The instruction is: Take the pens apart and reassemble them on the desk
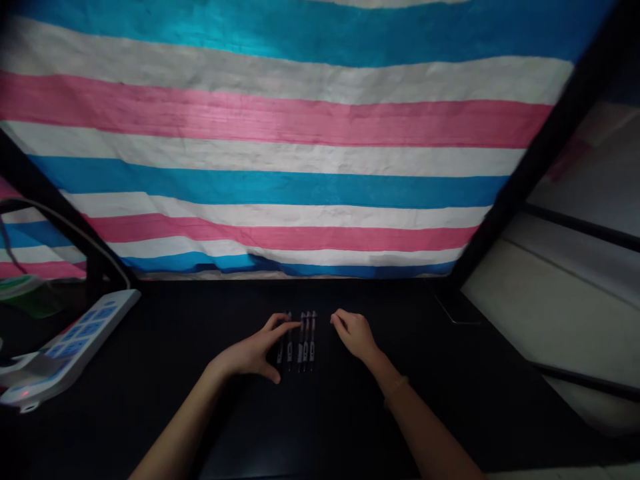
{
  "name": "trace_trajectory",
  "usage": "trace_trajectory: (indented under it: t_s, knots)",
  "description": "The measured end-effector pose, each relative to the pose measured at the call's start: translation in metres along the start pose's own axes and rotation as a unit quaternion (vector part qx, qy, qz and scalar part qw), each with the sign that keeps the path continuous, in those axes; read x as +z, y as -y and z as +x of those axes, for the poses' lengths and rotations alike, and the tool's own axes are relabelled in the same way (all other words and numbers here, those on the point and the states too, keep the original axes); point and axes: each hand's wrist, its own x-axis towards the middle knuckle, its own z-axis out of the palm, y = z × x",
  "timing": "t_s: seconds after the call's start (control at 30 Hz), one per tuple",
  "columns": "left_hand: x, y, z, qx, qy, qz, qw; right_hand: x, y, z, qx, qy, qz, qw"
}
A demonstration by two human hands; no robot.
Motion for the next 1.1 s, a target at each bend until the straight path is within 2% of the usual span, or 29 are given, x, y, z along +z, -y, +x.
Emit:
trace_trajectory:
  t_s: [0.3,0.6,1.1]
  knots:
    - [0.003,-0.007,0.004,0.034,-0.024,0.024,0.999,-0.003,-0.003,0.001,0.015,-0.019,0.008,1.000]
    - [0.009,-0.004,0.009,0.082,-0.040,0.036,0.995,-0.006,-0.009,0.004,0.030,-0.054,0.010,0.998]
    - [0.004,-0.006,0.012,0.075,-0.020,0.024,0.997,-0.014,-0.012,0.003,0.053,-0.097,0.016,0.994]
